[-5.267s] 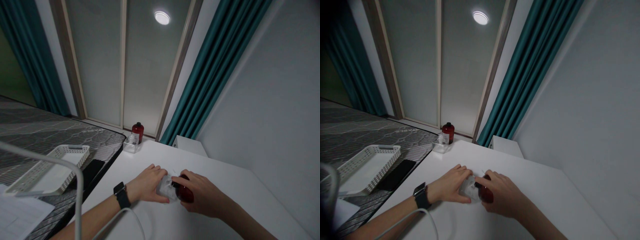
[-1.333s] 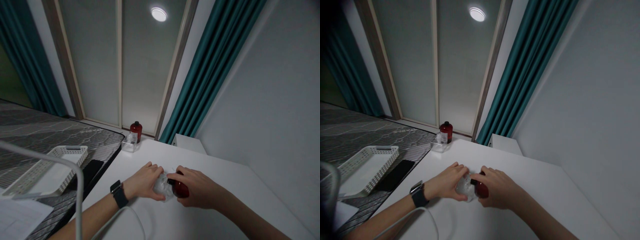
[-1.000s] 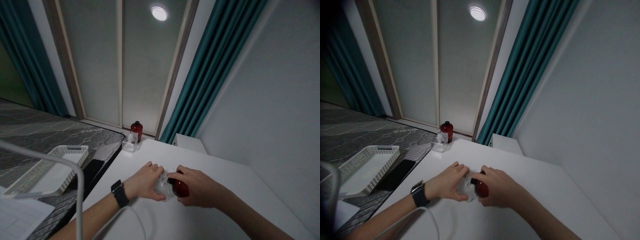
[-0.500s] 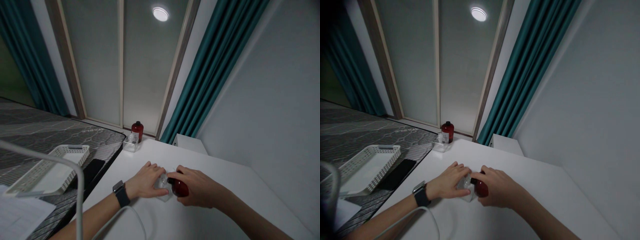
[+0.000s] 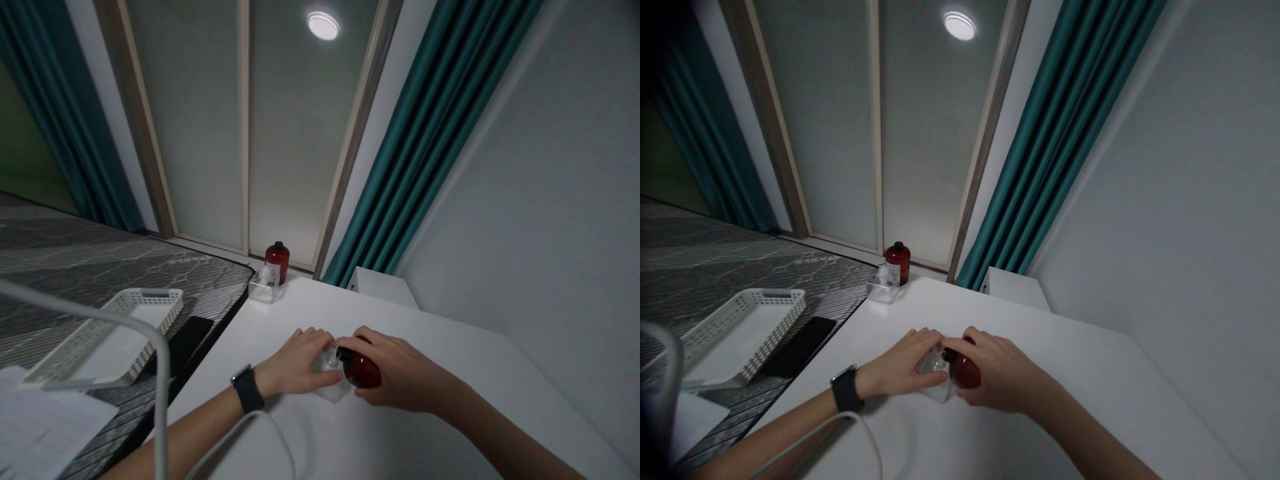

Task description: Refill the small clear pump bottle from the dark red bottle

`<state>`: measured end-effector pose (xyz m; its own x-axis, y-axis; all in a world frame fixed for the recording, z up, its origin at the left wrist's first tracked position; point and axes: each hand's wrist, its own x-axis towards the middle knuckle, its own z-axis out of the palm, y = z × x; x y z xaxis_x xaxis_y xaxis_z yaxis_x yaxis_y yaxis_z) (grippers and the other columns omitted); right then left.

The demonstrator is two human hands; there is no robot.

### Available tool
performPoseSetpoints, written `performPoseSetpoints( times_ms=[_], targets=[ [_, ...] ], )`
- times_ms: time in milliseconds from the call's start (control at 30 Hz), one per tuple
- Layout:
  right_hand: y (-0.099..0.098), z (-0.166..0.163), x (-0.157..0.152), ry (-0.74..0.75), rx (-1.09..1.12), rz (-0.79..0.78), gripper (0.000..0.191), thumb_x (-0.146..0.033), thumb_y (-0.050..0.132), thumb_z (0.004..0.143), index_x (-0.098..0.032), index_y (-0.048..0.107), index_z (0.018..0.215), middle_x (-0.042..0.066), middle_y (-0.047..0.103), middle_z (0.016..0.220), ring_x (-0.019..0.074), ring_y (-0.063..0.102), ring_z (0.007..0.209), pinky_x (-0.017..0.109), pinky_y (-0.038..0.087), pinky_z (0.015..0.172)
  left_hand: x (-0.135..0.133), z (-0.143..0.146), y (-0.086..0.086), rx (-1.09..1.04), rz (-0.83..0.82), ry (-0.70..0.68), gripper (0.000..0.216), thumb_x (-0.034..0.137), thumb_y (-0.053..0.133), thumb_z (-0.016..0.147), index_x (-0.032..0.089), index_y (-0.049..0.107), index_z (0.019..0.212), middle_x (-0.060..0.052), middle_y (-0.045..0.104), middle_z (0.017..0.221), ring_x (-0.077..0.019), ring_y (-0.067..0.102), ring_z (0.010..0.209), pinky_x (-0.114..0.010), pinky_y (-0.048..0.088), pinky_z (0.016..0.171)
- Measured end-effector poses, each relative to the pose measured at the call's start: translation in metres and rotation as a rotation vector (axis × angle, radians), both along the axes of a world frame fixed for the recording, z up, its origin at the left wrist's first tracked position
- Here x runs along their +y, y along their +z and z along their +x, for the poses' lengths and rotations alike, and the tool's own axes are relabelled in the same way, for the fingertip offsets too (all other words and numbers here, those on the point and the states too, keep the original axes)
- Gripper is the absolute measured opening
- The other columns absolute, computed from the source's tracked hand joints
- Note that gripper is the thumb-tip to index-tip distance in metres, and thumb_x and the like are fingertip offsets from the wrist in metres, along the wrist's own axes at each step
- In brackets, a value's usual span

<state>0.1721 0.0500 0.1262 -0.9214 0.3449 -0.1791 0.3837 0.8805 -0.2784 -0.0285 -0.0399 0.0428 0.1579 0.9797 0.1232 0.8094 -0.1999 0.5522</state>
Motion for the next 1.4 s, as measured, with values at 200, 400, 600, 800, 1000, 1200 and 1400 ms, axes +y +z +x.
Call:
performPoseSetpoints(
  times_ms=[200, 400, 600, 800, 1000, 1200, 1400],
  targets=[
    [-0.001, 0.003, 0.001, -0.024, 0.045, -0.059, 0.074, -0.022, 0.072, 0.073, -0.037, 0.045, 0.140, 0.004, 0.058, 0.120, 0.0242, 0.063, 0.102, 0.037, 0.049, 0.087, 0.003, 0.006, -0.007, -0.191, -0.005, -0.014, 0.038, 0.033, 0.064, 0.090, 0.022, 0.058, 0.125, -0.007, 0.064, 0.117, -0.0275, 0.056, 0.108, -0.041, 0.043, 0.094],
    [-0.001, 0.004, 0.000, -0.029, 0.029, -0.040, 0.075, -0.023, 0.072, 0.073, -0.038, 0.045, 0.141, 0.004, 0.057, 0.119, 0.0258, 0.064, 0.102, 0.040, 0.049, 0.087, 0.003, 0.012, -0.015, -0.267, 0.041, 0.039, 0.035, 0.026, 0.061, 0.089, 0.021, 0.062, 0.124, -0.008, 0.064, 0.109, -0.0268, 0.056, 0.105, -0.042, 0.043, 0.096],
    [-0.004, 0.005, 0.002, -0.053, -0.014, -0.027, 0.076, -0.024, 0.072, 0.072, -0.037, 0.044, 0.142, 0.005, 0.058, 0.117, 0.0256, 0.064, 0.100, 0.038, 0.049, 0.085, 0.010, 0.017, -0.028, -0.497, 0.139, 0.024, 0.028, 0.016, 0.065, 0.083, 0.022, 0.065, 0.110, -0.006, 0.059, 0.118, -0.0251, 0.051, 0.116, -0.042, 0.038, 0.106],
    [-0.004, 0.004, 0.002, -0.039, -0.021, -0.009, 0.070, -0.023, 0.071, 0.073, -0.033, 0.048, 0.138, 0.005, 0.058, 0.117, 0.0253, 0.064, 0.100, 0.036, 0.047, 0.084, 0.014, 0.018, -0.039, -0.637, 0.154, -0.003, 0.013, 0.013, 0.062, 0.083, 0.020, 0.055, 0.091, -0.005, 0.055, 0.110, -0.0220, 0.052, 0.111, -0.040, 0.041, 0.103],
    [-0.002, 0.002, 0.002, -0.037, -0.037, 0.001, 0.067, -0.023, 0.069, 0.073, -0.033, 0.049, 0.136, 0.005, 0.057, 0.115, 0.0246, 0.064, 0.098, 0.035, 0.046, 0.081, 0.008, 0.012, -0.026, -0.553, 0.077, -0.051, 0.024, 0.010, 0.060, 0.081, 0.021, 0.050, 0.099, -0.005, 0.052, 0.110, -0.0221, 0.049, 0.110, -0.041, 0.041, 0.102],
    [0.000, 0.003, 0.002, -0.035, -0.031, -0.008, 0.072, -0.020, 0.069, 0.072, -0.036, 0.047, 0.139, 0.004, 0.057, 0.112, 0.0232, 0.063, 0.095, 0.033, 0.044, 0.079, 0.005, 0.007, -0.023, -0.541, 0.083, -0.138, 0.030, 0.009, 0.060, 0.081, 0.021, 0.046, 0.106, -0.005, 0.049, 0.113, -0.0207, 0.048, 0.111, -0.039, 0.042, 0.103],
    [0.003, 0.004, 0.001, -0.026, -0.026, -0.037, 0.070, -0.018, 0.070, 0.070, -0.034, 0.049, 0.136, 0.004, 0.057, 0.112, 0.0223, 0.062, 0.096, 0.033, 0.045, 0.081, 0.007, -0.004, -0.025, -0.433, 0.057, -0.261, 0.067, 0.024, 0.088, 0.066, 0.020, 0.046, 0.118, -0.007, 0.050, 0.119, -0.0233, 0.053, 0.109, -0.038, 0.044, 0.098]
  ],
)
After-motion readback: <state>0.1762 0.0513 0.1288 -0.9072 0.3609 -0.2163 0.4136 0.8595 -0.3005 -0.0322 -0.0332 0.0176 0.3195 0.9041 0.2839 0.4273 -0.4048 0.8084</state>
